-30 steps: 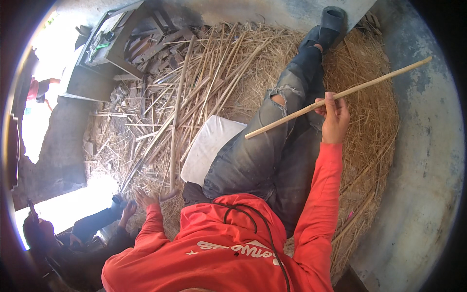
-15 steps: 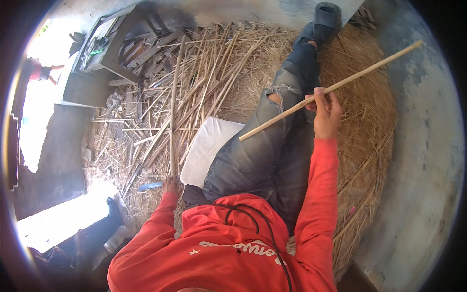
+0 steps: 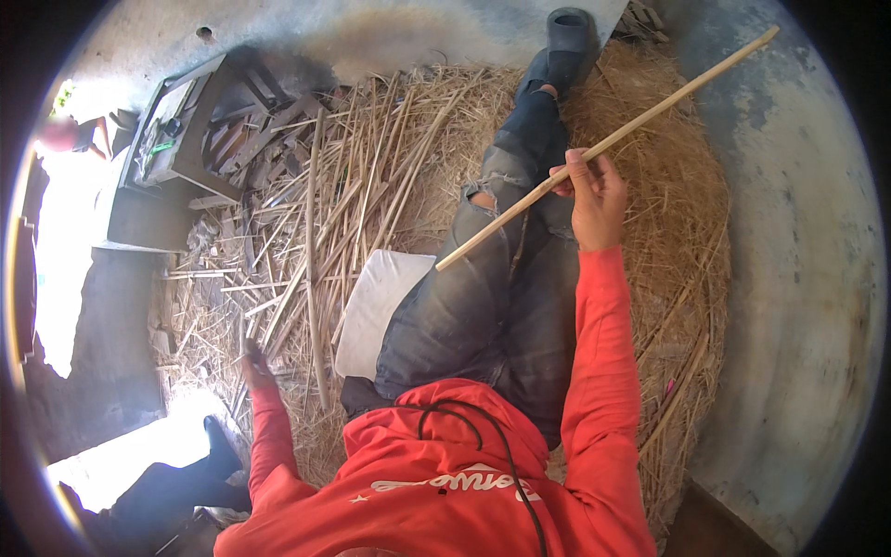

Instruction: The person shapes a thin bamboo stick using a machete and a utility knife, then applies a red substance from a small tube to one end of the stick.

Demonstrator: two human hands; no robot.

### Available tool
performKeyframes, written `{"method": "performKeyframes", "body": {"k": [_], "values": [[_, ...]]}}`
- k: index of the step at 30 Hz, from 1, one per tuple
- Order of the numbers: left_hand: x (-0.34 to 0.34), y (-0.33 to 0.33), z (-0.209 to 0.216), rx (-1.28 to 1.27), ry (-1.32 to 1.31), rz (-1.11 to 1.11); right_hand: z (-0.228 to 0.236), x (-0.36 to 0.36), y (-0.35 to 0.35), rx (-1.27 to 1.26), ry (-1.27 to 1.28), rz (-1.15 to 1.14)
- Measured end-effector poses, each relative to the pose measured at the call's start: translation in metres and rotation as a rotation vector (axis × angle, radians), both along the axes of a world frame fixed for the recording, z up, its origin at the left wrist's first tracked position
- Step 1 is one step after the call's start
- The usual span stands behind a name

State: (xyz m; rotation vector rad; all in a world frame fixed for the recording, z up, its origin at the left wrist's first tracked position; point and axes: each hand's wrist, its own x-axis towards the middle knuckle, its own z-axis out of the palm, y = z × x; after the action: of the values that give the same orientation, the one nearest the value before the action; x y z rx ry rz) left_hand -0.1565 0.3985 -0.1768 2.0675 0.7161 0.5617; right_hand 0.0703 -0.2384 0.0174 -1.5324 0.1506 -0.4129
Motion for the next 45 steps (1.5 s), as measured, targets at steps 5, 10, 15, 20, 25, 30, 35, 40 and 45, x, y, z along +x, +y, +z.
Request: {"method": "performKeyframes", "body": {"k": [5,10,15,20,25,30,35,40,45], "values": [[0.066,-0.043,0.126,0.621,-0.267,-0.098,0.031,-0.004,0.019,-0.023,-0.037,0.065],[0.157,-0.193,0.267,-0.068,-0.641,-0.432,0.064,-0.023,0.05,0.056,-0.058,0.29],[0.209,-0.303,0.303,-0.317,-0.77,-0.83,0.085,-0.052,0.091,0.373,0.022,0.504],[0.191,-0.389,0.293,-0.353,-0.819,-0.982,0.077,-0.053,0.086,0.749,-0.001,0.578],[0.168,-0.422,0.273,-0.642,-0.835,-1.055,0.087,-0.063,0.074,0.933,0.002,0.517],[0.176,-0.391,0.284,-0.113,-0.747,-1.45,0.082,-0.066,0.06,0.741,0.081,0.504],[0.195,-0.372,0.31,-0.327,-0.497,-1.212,0.093,-0.066,0.06,0.327,0.061,0.518],[0.239,-0.403,0.36,-0.622,-0.413,-1.232,0.114,-0.078,0.047,0.094,0.027,0.509],[0.251,-0.429,0.41,-0.772,-0.496,-1.316,0.125,-0.092,0.06,0.168,-0.092,0.448]]}}
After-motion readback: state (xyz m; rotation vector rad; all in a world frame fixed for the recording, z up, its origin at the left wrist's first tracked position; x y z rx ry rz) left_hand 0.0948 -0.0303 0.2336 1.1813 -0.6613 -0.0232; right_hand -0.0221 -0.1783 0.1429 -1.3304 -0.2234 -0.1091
